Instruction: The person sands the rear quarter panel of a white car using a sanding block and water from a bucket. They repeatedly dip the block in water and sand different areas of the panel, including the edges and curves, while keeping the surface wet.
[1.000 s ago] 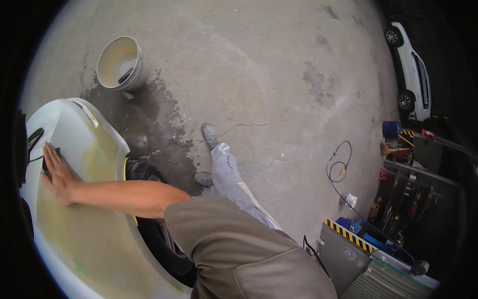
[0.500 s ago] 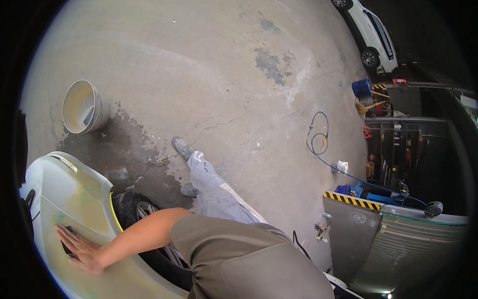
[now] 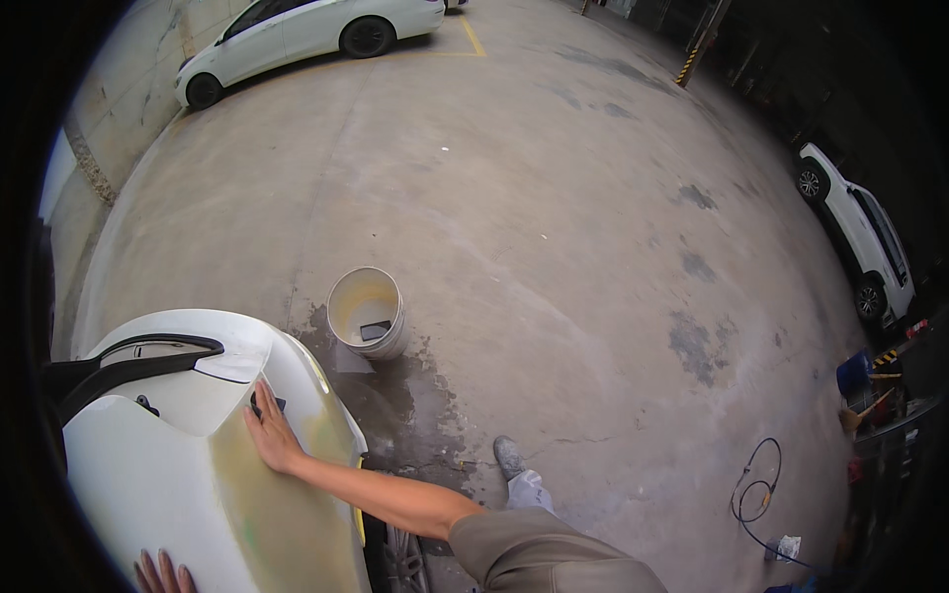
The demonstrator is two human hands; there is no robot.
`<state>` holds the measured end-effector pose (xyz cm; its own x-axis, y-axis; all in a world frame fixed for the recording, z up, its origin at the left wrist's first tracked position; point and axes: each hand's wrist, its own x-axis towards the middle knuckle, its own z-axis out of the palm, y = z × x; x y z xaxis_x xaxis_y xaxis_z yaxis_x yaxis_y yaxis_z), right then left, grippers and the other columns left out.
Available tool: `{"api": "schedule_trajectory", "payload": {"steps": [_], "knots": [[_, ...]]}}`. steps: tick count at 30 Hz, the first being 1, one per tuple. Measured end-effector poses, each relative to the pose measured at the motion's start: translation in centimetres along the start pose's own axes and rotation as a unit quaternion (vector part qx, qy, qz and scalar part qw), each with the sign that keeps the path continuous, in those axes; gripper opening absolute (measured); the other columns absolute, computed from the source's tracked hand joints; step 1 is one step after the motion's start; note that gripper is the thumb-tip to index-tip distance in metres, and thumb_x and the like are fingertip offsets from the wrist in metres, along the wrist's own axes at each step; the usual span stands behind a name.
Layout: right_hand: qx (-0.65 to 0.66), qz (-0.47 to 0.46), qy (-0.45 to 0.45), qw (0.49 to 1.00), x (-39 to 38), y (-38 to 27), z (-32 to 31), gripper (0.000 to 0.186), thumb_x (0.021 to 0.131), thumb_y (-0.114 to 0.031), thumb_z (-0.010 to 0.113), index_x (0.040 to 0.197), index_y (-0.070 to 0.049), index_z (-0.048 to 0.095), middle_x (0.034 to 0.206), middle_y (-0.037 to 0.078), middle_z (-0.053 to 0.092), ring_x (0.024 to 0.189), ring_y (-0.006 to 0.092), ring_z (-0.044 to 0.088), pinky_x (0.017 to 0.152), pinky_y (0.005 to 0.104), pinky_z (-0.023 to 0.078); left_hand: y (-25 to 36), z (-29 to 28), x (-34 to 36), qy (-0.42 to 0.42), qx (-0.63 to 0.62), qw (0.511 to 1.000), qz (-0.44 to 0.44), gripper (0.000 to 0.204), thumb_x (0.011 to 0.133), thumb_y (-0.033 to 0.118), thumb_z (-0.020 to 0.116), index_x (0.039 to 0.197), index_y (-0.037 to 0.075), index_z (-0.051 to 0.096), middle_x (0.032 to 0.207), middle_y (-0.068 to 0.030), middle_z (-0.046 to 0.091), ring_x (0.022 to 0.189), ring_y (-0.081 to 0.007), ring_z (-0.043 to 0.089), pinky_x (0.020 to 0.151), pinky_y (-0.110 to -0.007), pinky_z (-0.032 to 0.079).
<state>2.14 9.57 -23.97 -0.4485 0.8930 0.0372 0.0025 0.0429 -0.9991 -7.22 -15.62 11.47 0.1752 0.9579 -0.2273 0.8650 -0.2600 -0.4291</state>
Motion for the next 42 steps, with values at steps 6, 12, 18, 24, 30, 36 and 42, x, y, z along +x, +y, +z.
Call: {"api": "schedule_trajectory", "payload": {"steps": [6,12,18,24,30,36,42], "knots": [[-0.016,-0.022,0.016,0.999,0.4,3.5,1.1,0.081,0.115,-0.045,0.035,0.168,0.006,0.002,0.177,0.025,0.003,0.166,0.0335,0.002,0.134,0.0398,0.007,0.2,-0.3,0.6,-0.035,-0.026,0.999,-0.019,0.066,0.111,0.044,0.035,0.160,0.000,0.042,0.166,-0.0267,0.040,0.154,-0.0525,0.035,0.126,-0.067,0.025],[-0.014,-0.040,0.022,0.999,-1.9,0.5,-0.1,0.081,0.115,-0.048,0.033,0.168,0.007,0.005,0.177,0.025,0.005,0.166,0.0324,0.003,0.134,0.0381,0.006,0.3,-1.0,1.3,-0.001,-0.021,1.000,-0.012,0.061,0.109,0.037,0.041,0.155,-0.001,0.049,0.162,-0.0276,0.047,0.151,-0.0542,0.040,0.124,-0.068,0.027],[0.013,0.045,-0.041,0.998,2.8,-2.2,-3.0,0.078,0.115,-0.039,0.030,0.168,0.006,-0.005,0.178,0.024,-0.003,0.166,0.0361,-0.002,0.134,0.0454,0.004,0.7,-1.5,1.5,-0.006,-0.064,0.997,-0.035,0.063,0.107,0.041,0.049,0.155,-0.001,0.050,0.163,-0.0254,0.046,0.152,-0.0533,0.037,0.124,-0.067,0.027],[-0.020,-0.031,-0.011,0.999,-6.2,-0.5,-0.8,0.080,0.114,-0.036,0.037,0.167,0.007,-0.005,0.176,0.027,-0.002,0.165,0.0408,-0.001,0.133,0.0480,0.004,0.7,-1.5,0.6,-0.140,0.018,0.988,-0.063,0.087,0.102,0.062,0.040,0.162,-0.001,0.040,0.164,-0.0320,0.040,0.154,-0.0583,0.030,0.126,-0.071,0.016],[0.028,-0.004,-0.012,1.000,-3.0,-2.0,-1.7,0.084,0.114,-0.043,0.037,0.164,0.013,0.000,0.175,0.032,0.003,0.164,0.0446,0.003,0.133,0.0485,0.007,0.4,-1.1,0.3,-0.128,0.070,0.988,-0.051,0.087,0.101,0.063,0.042,0.162,0.001,0.041,0.167,-0.0284,0.038,0.157,-0.0528,0.027,0.127,-0.068,0.016],[0.015,-0.016,-0.006,1.000,-2.4,-2.1,-1.6,0.082,0.114,-0.042,0.035,0.165,0.011,-0.003,0.175,0.032,-0.001,0.164,0.0433,-0.001,0.133,0.0473,0.005,0.1,-1.0,0.5,-0.132,0.066,0.988,-0.043,0.087,0.100,0.062,0.045,0.162,0.001,0.042,0.167,-0.0285,0.038,0.157,-0.0528,0.028,0.127,-0.067,0.016],[0.035,-0.071,0.008,0.997,-8.0,-1.0,-1.4,0.086,0.112,-0.047,0.036,0.165,0.012,0.001,0.172,0.037,0.005,0.162,0.0498,0.004,0.132,0.0527,0.007,-0.1,-1.2,0.5,-0.146,0.065,0.986,-0.041,0.087,0.100,0.059,0.048,0.161,-0.004,0.040,0.164,-0.0351,0.038,0.152,-0.0616,0.030,0.122,-0.074,0.021]]}}
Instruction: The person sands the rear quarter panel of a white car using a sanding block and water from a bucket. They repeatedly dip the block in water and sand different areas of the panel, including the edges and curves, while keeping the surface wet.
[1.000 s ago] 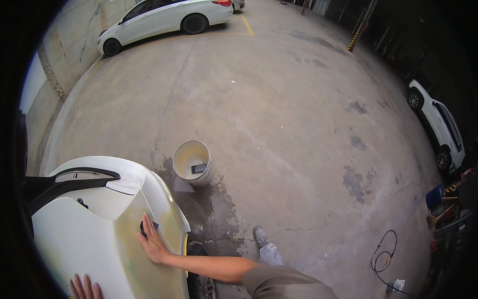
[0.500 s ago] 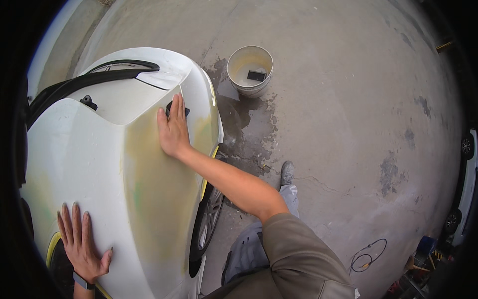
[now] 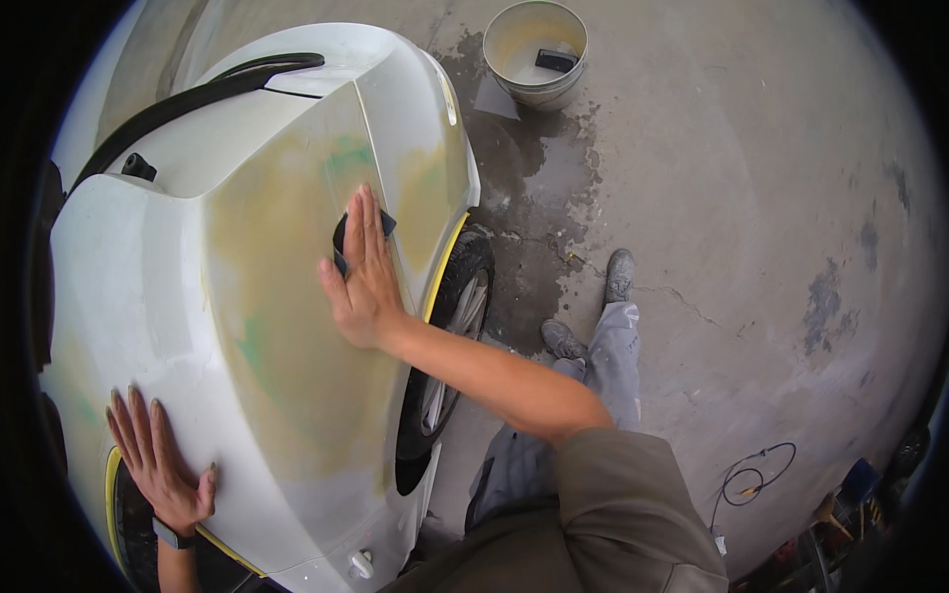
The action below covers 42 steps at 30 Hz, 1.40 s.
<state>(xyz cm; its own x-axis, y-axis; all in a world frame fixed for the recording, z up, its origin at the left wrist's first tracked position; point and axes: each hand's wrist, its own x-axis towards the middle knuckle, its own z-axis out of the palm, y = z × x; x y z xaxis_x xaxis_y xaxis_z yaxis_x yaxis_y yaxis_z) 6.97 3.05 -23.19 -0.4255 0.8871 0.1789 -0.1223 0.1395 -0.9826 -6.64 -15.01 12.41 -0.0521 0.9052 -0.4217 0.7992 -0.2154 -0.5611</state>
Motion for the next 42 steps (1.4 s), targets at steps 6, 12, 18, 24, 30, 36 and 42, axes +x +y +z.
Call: {"api": "schedule_trajectory", "payload": {"steps": [6,12,18,24,30,36,42], "knots": [[0.026,0.082,0.018,0.996,9.0,0.9,-0.7,0.085,0.113,-0.051,0.029,0.165,0.012,0.007,0.173,0.036,0.008,0.164,0.0440,0.006,0.133,0.0459,0.008,-0.1,0.1,0.0,0.017,0.011,1.000,0.005,0.090,0.099,0.061,0.049,0.160,-0.004,0.041,0.166,-0.0327,0.037,0.154,-0.0583,0.028,0.125,-0.071,0.019],[-0.020,0.062,-0.012,0.998,-11.4,3.4,2.3,0.087,0.112,-0.045,0.033,0.164,0.013,-0.006,0.173,0.036,-0.003,0.162,0.0509,0.000,0.132,0.0562,0.004,-0.1,0.2,0.2,0.032,0.030,0.999,0.011,0.090,0.099,0.062,0.049,0.160,-0.004,0.042,0.167,-0.0311,0.037,0.157,-0.0546,0.027,0.126,-0.068,0.019],[-0.032,0.118,-0.003,0.992,-7.2,1.7,2.1,0.087,0.113,-0.044,0.033,0.163,0.013,-0.009,0.173,0.036,-0.006,0.162,0.0524,-0.003,0.131,0.0575,0.004,-0.1,0.3,0.5,0.053,0.031,0.998,0.023,0.090,0.100,0.062,0.047,0.160,-0.004,0.042,0.167,-0.0298,0.037,0.158,-0.0522,0.027,0.127,-0.066,0.019],[-0.010,0.064,0.004,0.998,-10.1,4.1,2.3,0.087,0.112,-0.045,0.034,0.162,0.016,-0.003,0.172,0.037,-0.002,0.161,0.0530,0.001,0.132,0.0577,0.005,0.0,0.4,0.6,0.059,0.028,0.998,0.018,0.089,0.100,0.060,0.047,0.160,-0.005,0.042,0.167,-0.0298,0.037,0.158,-0.0518,0.027,0.127,-0.066,0.019],[-0.031,0.082,0.030,0.996,-3.0,3.0,1.8,0.087,0.111,-0.042,0.039,0.162,0.018,0.002,0.171,0.039,0.001,0.161,0.0525,0.004,0.132,0.0559,0.007,0.0,0.6,0.6,0.068,0.023,0.997,0.017,0.088,0.099,0.060,0.047,0.160,-0.003,0.042,0.168,-0.0292,0.036,0.159,-0.0494,0.026,0.128,-0.065,0.017],[0.050,0.031,0.003,0.998,3.9,2.9,-0.9,0.085,0.110,-0.042,0.041,0.164,0.013,0.005,0.172,0.038,0.005,0.162,0.0498,0.008,0.132,0.0515,0.011,-0.2,0.6,0.6,0.067,0.032,0.997,0.026,0.091,0.100,0.062,0.046,0.160,-0.006,0.041,0.167,-0.0310,0.036,0.158,-0.0507,0.026,0.127,-0.066,0.017],[-0.016,0.056,-0.018,0.998,-16.0,0.7,2.4,0.091,0.111,-0.048,0.035,0.163,0.015,-0.004,0.171,0.040,0.001,0.161,0.0542,0.001,0.131,0.0598,0.006,-0.2,0.7,0.7,0.067,0.030,0.997,0.027,0.091,0.100,0.062,0.046,0.161,-0.004,0.041,0.167,-0.0305,0.036,0.159,-0.0498,0.026,0.128,-0.065,0.017]]}}
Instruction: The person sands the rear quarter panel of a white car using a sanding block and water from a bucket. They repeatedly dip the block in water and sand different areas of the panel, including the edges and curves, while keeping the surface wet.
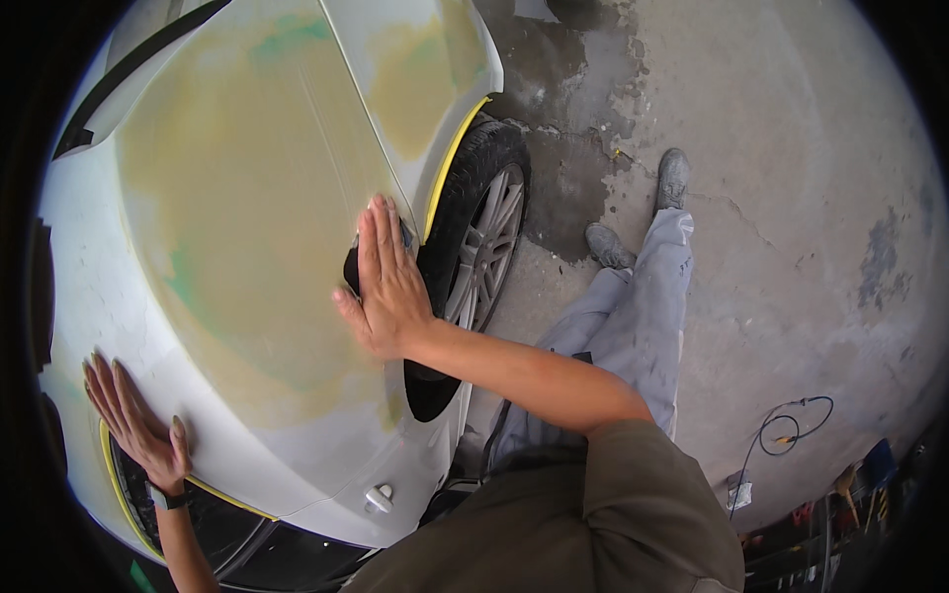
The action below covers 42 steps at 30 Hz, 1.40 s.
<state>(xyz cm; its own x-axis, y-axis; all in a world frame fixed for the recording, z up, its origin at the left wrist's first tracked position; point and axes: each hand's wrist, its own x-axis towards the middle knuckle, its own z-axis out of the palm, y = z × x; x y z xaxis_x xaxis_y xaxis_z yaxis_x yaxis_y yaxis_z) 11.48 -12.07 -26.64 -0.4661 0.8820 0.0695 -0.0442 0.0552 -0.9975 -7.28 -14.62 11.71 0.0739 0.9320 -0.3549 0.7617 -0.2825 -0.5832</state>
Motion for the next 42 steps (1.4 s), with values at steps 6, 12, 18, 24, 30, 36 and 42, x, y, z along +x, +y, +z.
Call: {"api": "schedule_trajectory", "payload": {"steps": [6,12,18,24,30,36,42], "knots": [[0.015,0.078,0.049,0.996,2.5,-0.5,0.2,0.089,0.111,-0.045,0.039,0.164,0.014,-0.001,0.171,0.039,-0.002,0.161,0.0529,0.002,0.132,0.0552,0.007,0.1,0.0,0.1,0.006,0.007,1.000,0.000,0.090,0.100,0.063,0.046,0.162,-0.003,0.041,0.168,-0.0287,0.037,0.159,-0.0489,0.027,0.128,-0.065,0.017],[0.021,0.154,0.054,0.986,3.6,2.1,-1.1,0.086,0.112,-0.045,0.037,0.164,0.013,0.001,0.173,0.037,0.001,0.163,0.0486,0.000,0.133,0.0532,0.006,0.1,0.1,0.2,0.015,0.001,1.000,0.009,0.089,0.101,0.061,0.046,0.161,-0.004,0.041,0.167,-0.0285,0.038,0.158,-0.0486,0.029,0.127,-0.065,0.019],[0.052,0.055,-0.030,0.997,-6.5,-3.6,3.0,0.093,0.111,-0.050,0.036,0.163,0.014,-0.006,0.170,0.042,-0.005,0.158,0.0593,-0.004,0.129,0.0651,0.004,-0.2,0.3,0.3,0.027,0.000,0.999,0.026,0.087,0.101,0.060,0.046,0.162,-0.001,0.041,0.168,-0.0265,0.037,0.159,-0.0470,0.029,0.128,-0.065,0.019],[0.035,0.089,0.067,0.993,0.9,1.6,0.1,0.089,0.110,-0.047,0.041,0.165,0.012,0.001,0.173,0.036,0.001,0.162,0.0516,0.002,0.131,0.0575,0.006,-0.9,0.6,0.2,0.038,0.023,0.998,0.050,0.086,0.102,0.061,0.043,0.163,0.001,0.040,0.169,-0.0257,0.037,0.159,-0.0452,0.028,0.128,-0.065,0.019],[0.046,-0.037,-0.028,0.998,-13.1,-2.2,5.3,0.094,0.110,-0.051,0.040,0.165,0.012,-0.002,0.171,0.041,-0.001,0.160,0.0574,0.002,0.130,0.0631,0.008,-1.4,0.8,-0.2,0.036,0.020,0.997,0.062,0.085,0.103,0.062,0.043,0.164,0.002,0.039,0.169,-0.0249,0.037,0.159,-0.0448,0.029,0.128,-0.064,0.021],[0.064,0.074,0.078,0.992,-2.1,0.3,0.8,0.087,0.112,-0.041,0.040,0.164,0.015,-0.002,0.171,0.040,-0.004,0.160,0.0555,-0.001,0.131,0.0600,0.005,-1.5,0.8,-0.4,0.038,0.031,0.997,0.056,0.084,0.103,0.060,0.044,0.164,0.002,0.039,0.169,-0.0250,0.037,0.159,-0.0452,0.029,0.127,-0.064,0.022],[0.085,0.068,0.029,0.994,-10.0,-0.1,4.6,0.095,0.110,-0.044,0.043,0.162,0.015,-0.011,0.170,0.041,-0.011,0.160,0.0548,-0.009,0.130,0.0619,0.002,-1.4,0.8,-0.3,0.040,0.023,0.997,0.060,0.084,0.103,0.060,0.043,0.164,0.002,0.039,0.169,-0.0256,0.036,0.160,-0.0454,0.028,0.128,-0.063,0.021]]}}
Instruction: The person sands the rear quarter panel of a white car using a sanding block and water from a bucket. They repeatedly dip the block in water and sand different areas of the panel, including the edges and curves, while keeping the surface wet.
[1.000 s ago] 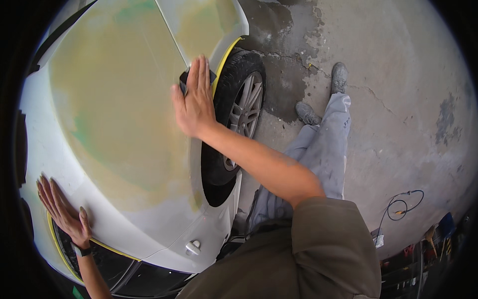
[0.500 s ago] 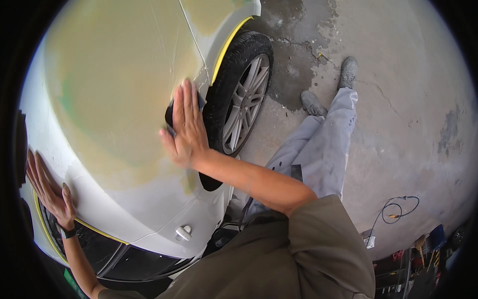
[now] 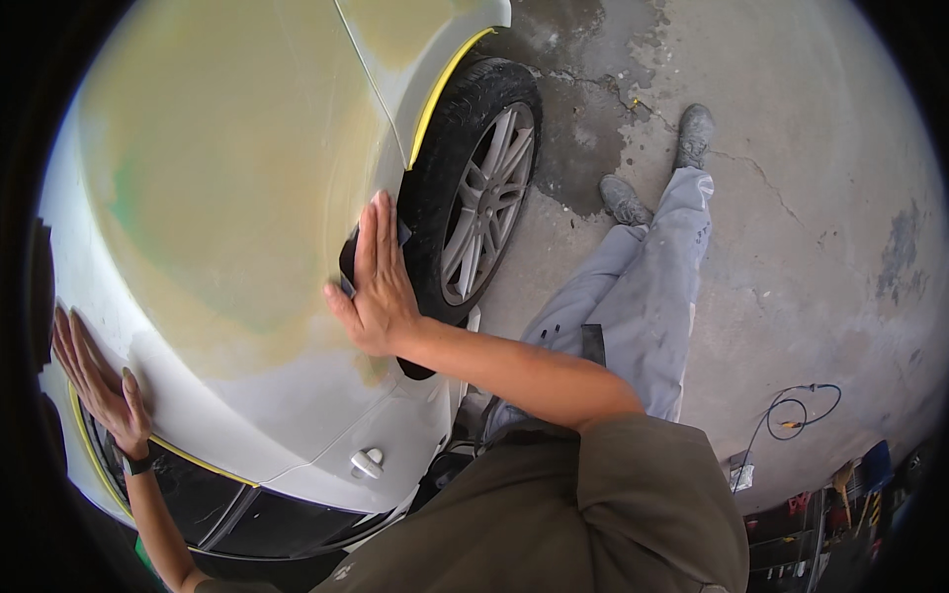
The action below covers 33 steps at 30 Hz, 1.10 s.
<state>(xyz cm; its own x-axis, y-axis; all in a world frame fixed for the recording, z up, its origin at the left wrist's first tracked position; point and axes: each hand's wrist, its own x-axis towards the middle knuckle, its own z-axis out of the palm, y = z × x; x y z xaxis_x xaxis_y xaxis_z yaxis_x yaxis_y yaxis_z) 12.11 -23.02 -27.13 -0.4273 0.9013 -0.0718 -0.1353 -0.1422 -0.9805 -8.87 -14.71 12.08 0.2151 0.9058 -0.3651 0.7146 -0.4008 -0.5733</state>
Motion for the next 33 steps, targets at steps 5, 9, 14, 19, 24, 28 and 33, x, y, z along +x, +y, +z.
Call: {"api": "schedule_trajectory", "payload": {"steps": [5,9,14,19,24,28,33], "knots": [[-0.017,0.011,0.042,0.999,3.5,0.1,-1.1,0.093,0.111,-0.044,0.042,0.164,0.012,-0.010,0.171,0.038,-0.011,0.161,0.0531,-0.008,0.130,0.0607,0.002,0.2,-0.1,0.0,-0.012,0.003,1.000,-0.018,0.088,0.102,0.064,0.042,0.164,0.002,0.039,0.170,-0.0260,0.035,0.159,-0.0458,0.028,0.128,-0.064,0.021],[0.004,-0.024,0.028,0.999,1.3,-0.7,-0.6,0.093,0.112,-0.047,0.038,0.164,0.012,-0.011,0.171,0.039,-0.012,0.161,0.0540,-0.009,0.130,0.0616,0.002,0.2,-0.1,0.2,-0.009,0.000,1.000,-0.015,0.089,0.101,0.065,0.042,0.164,0.002,0.040,0.170,-0.0259,0.035,0.159,-0.0455,0.028,0.128,-0.065,0.020],[-0.041,-0.009,0.028,0.999,7.3,-0.3,-2.7,0.090,0.112,-0.046,0.038,0.164,0.014,-0.003,0.170,0.041,-0.008,0.160,0.0552,-0.005,0.130,0.0617,0.002,0.4,-0.2,0.5,-0.002,-0.001,1.000,-0.008,0.089,0.101,0.064,0.045,0.164,0.001,0.039,0.170,-0.0261,0.034,0.160,-0.0457,0.027,0.128,-0.065,0.019],[-0.088,-0.139,-0.034,0.986,5.9,-1.0,-2.3,0.098,0.108,-0.052,0.041,0.164,0.014,-0.003,0.171,0.040,-0.003,0.159,0.0582,0.002,0.129,0.0647,0.009,0.7,-0.6,0.6,-0.021,-0.002,0.999,-0.025,0.090,0.101,0.065,0.045,0.160,-0.002,0.043,0.167,-0.0293,0.037,0.159,-0.0471,0.027,0.128,-0.063,0.019],[-0.068,-0.138,0.028,0.988,17.4,-5.4,-2.8,0.085,0.109,-0.038,0.045,0.165,0.013,0.005,0.172,0.039,0.006,0.161,0.0540,0.009,0.131,0.0564,0.009,1.2,-1.1,0.7,-0.034,-0.007,0.998,-0.055,0.088,0.097,0.062,0.050,0.158,-0.001,0.048,0.165,-0.0304,0.041,0.158,-0.0487,0.031,0.128,-0.063,0.019],[-0.133,-0.249,-0.052,0.958,7.2,-5.2,-0.1,0.093,0.106,-0.050,0.049,0.165,0.012,0.013,0.171,0.038,0.013,0.159,0.0560,0.015,0.130,0.0590,0.016,1.6,-1.4,0.7,-0.052,-0.024,0.995,-0.082,0.086,0.096,0.061,0.053,0.156,0.000,0.051,0.165,-0.0276,0.043,0.157,-0.0487,0.032,0.128,-0.064,0.022],[-0.131,-0.315,-0.082,0.937,19.5,-10.3,-2.4,0.092,0.105,-0.049,0.052,0.165,0.011,0.016,0.170,0.038,0.017,0.157,0.0589,0.018,0.127,0.0596,0.019,2.0,-1.7,0.7,-0.047,-0.038,0.992,-0.112,0.082,0.097,0.063,0.050,0.155,0.005,0.056,0.162,-0.0254,0.047,0.157,-0.0468,0.034,0.129,-0.063,0.020]]}}
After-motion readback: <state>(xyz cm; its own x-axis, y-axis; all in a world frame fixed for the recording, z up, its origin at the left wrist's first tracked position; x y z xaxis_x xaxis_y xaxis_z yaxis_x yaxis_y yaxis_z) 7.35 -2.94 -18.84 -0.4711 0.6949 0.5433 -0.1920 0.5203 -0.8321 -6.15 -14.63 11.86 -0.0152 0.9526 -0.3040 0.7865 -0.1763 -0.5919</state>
